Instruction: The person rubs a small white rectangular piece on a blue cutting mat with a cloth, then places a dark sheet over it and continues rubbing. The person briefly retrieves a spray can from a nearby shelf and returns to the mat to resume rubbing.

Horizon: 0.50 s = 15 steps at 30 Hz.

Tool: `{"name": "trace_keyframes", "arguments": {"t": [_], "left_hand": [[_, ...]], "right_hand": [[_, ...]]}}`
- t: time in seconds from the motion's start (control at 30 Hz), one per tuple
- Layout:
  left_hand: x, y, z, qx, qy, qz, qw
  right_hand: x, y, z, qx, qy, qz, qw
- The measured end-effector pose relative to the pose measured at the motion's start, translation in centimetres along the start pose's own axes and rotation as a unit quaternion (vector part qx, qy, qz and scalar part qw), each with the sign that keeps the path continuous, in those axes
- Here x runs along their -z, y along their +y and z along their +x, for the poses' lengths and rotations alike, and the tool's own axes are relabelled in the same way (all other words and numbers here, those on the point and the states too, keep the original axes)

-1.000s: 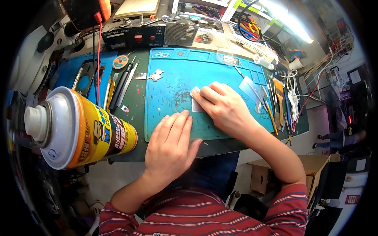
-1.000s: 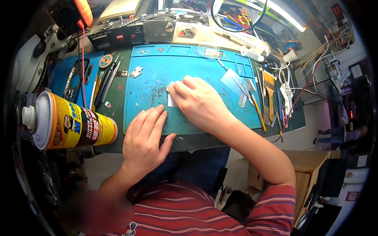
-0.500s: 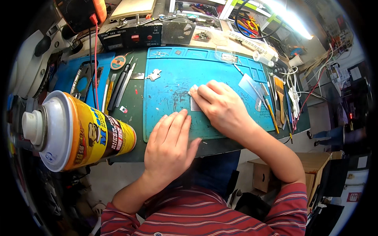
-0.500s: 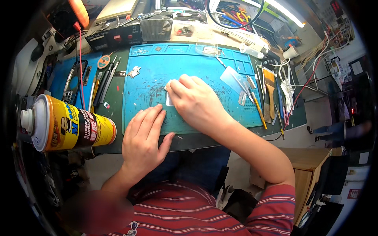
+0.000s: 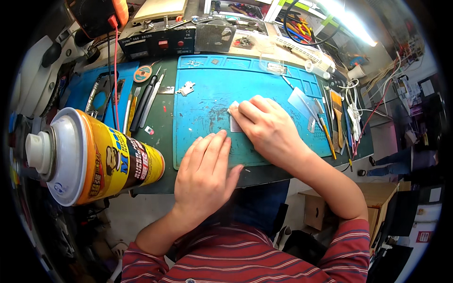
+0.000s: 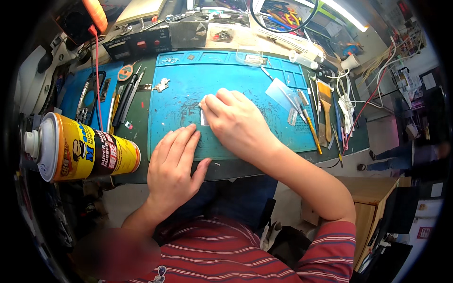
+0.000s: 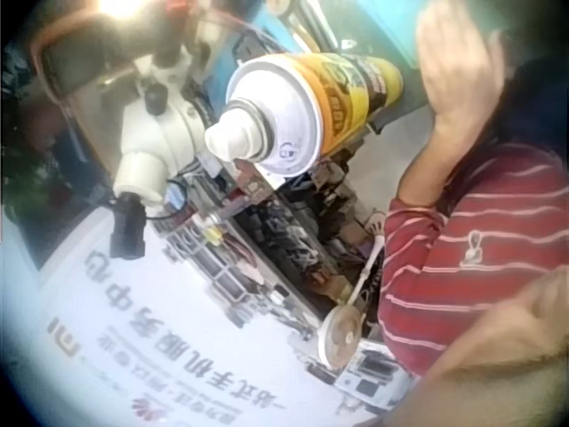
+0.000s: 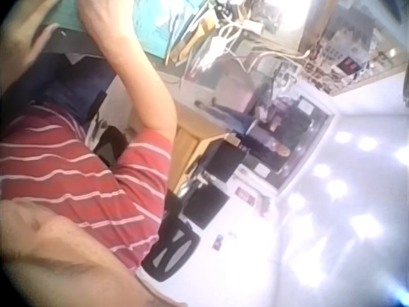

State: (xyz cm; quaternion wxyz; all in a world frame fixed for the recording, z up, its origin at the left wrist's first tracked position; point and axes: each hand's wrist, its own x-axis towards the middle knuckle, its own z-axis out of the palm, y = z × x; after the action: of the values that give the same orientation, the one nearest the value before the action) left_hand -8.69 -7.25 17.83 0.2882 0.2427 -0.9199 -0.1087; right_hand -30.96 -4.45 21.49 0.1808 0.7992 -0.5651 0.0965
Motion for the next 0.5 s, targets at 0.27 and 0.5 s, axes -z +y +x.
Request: {"name": "trace_keyframes", "arguments": {"t": [0.27, 0.5], "left_hand": [[-0.1, -0.1, 0.1, 0.003, 0.005, 0.0, 1.0], [-0.2, 0.0, -0.2, 0.002, 0.001, 0.003, 1.0]], "right_hand": [[-0.2, -0.4, -0.1, 0.0, 0.002, -0.013, 1.0], [0.0, -0.4, 0.0, -0.005, -0.021, -0.005, 1.0]]}}
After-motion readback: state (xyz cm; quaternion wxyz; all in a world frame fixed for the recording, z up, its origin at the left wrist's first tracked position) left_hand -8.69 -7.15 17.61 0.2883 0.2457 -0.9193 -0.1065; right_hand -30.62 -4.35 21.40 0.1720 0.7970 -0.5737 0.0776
